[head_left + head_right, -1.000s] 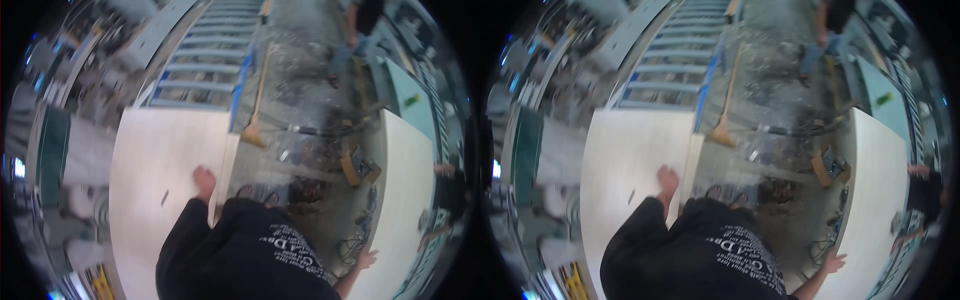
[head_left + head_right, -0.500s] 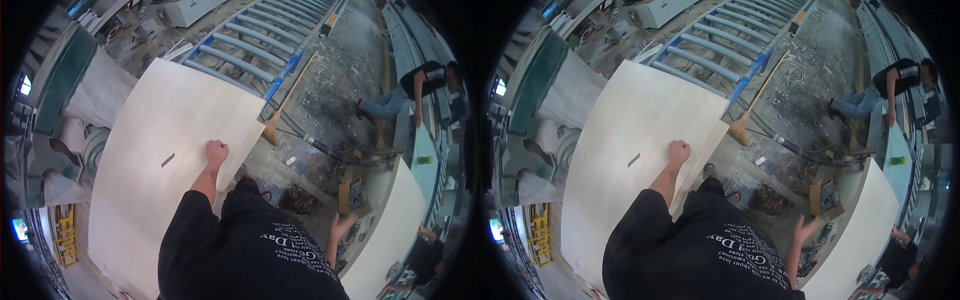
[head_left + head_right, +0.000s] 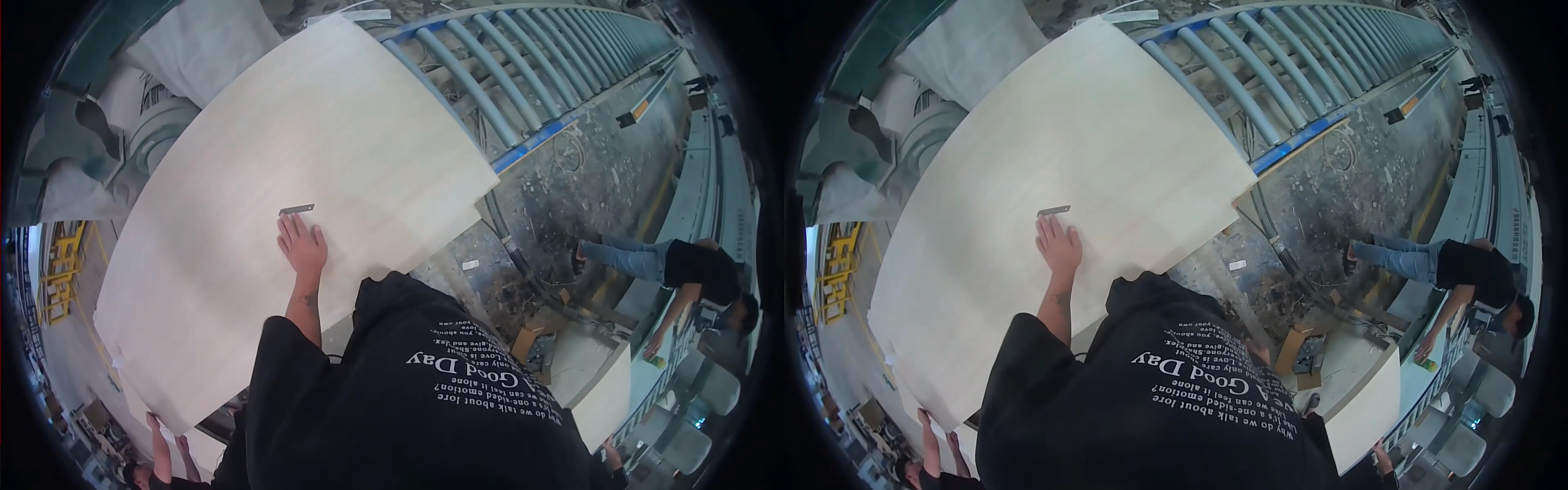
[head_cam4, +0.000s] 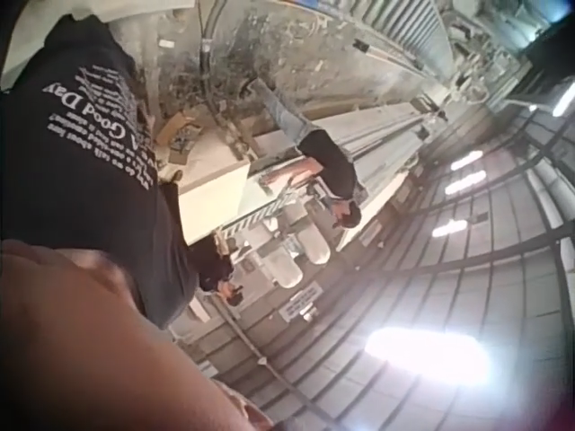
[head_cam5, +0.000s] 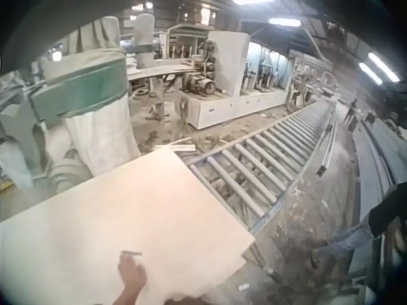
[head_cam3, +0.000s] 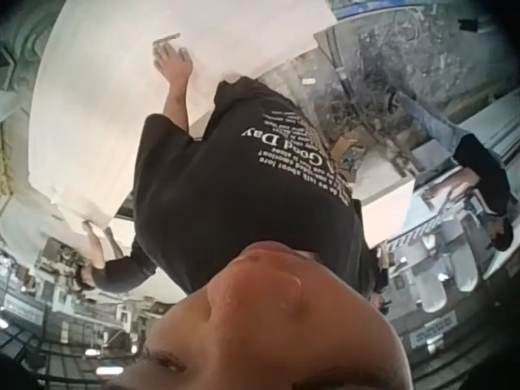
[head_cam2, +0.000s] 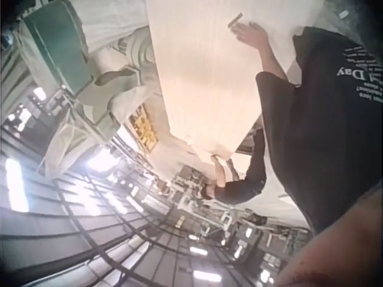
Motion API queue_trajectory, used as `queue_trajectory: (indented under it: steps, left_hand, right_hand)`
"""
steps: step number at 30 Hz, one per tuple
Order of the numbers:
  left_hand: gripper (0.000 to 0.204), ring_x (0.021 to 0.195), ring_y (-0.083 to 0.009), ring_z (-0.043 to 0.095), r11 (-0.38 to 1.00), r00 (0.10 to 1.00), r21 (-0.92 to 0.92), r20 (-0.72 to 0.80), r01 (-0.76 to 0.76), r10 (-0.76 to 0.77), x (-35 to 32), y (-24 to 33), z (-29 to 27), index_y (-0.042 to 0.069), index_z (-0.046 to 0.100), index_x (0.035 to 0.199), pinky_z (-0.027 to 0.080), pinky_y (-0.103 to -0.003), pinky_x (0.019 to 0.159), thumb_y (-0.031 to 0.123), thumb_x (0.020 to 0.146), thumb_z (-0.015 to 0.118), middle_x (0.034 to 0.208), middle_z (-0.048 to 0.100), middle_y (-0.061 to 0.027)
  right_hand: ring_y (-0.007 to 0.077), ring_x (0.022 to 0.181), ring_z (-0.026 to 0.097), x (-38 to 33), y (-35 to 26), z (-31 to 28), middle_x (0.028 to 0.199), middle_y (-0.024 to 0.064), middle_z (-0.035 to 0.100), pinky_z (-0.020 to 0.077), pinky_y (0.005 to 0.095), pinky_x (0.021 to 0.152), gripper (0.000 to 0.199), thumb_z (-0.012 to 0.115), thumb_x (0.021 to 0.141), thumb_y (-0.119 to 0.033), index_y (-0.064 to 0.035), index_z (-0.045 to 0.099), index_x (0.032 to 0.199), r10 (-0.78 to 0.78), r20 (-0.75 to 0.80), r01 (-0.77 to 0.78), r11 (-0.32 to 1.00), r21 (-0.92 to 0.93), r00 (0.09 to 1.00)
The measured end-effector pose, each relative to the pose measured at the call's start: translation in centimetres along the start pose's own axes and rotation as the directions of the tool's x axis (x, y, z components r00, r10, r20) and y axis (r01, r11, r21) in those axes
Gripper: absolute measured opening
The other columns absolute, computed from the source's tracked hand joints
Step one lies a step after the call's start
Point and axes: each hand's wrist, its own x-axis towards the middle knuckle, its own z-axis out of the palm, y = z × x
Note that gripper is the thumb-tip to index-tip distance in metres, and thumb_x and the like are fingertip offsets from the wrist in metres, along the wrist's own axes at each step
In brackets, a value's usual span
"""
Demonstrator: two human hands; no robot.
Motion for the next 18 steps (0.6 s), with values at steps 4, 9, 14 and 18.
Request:
queue_trajectory:
  steps: [4,9,14,18]
  left_hand:
    - [0.071,0.154,-0.0445,0.021,0.994,0.996,-0.107,0.084,-0.017,0.026,1.6,2.5,2.2,-0.002,0.040,0.153,0.020,-0.070,0.117,0.041,0.099,0.054,0.165,0.029,-0.0250]
    - [0.070,0.155,-0.0423,0.020,0.919,0.908,-0.218,0.196,-0.328,0.371,2.4,10.3,2.9,0.000,0.043,0.152,0.016,-0.071,0.118,0.036,0.094,0.057,0.166,0.031,-0.0173]
    - [0.063,0.155,-0.0396,0.023,0.755,0.758,-0.439,0.215,-0.488,0.615,1.0,20.7,3.3,0.001,0.049,0.147,0.016,-0.072,0.118,0.031,0.092,0.059,0.163,0.035,-0.0173]
    - [0.058,0.154,-0.0384,0.027,0.766,0.814,-0.431,0.110,-0.478,0.570,-0.2,24.1,4.6,0.005,0.053,0.146,0.015,-0.069,0.121,0.022,0.091,0.059,0.160,0.043,-0.0122]
  right_hand:
    - [0.0220,0.079,0.070,-3.1,-12.6,-8.5,0.085,0.0127,0.073,0.0532,0.0397,0.074,0.048,0.070,0.095,-0.044,0.0041,0.070,0.097,0.263,-0.300,-0.235,0.964,0.126,0.917]
    - [0.0286,0.102,0.071,1.8,-25.9,-10.1,0.108,0.0183,0.073,0.0540,0.0393,0.091,0.041,0.070,0.095,-0.036,-0.0026,0.069,0.119,-0.154,-0.429,0.057,0.972,-0.230,0.890]
    - [0.0427,0.130,0.052,7.8,-40.2,-6.0,0.136,0.0262,0.056,0.0432,0.0471,0.110,0.058,0.071,0.093,-0.031,0.0006,0.053,0.138,-0.668,-0.246,0.510,0.713,-0.482,0.702]
    - [0.0469,0.143,0.036,11.7,-47.6,-2.1,0.152,0.0267,0.041,0.0320,0.0538,0.118,0.071,0.074,0.090,-0.036,-0.0030,0.047,0.146,-0.760,-0.224,0.540,0.606,-0.584,0.610]
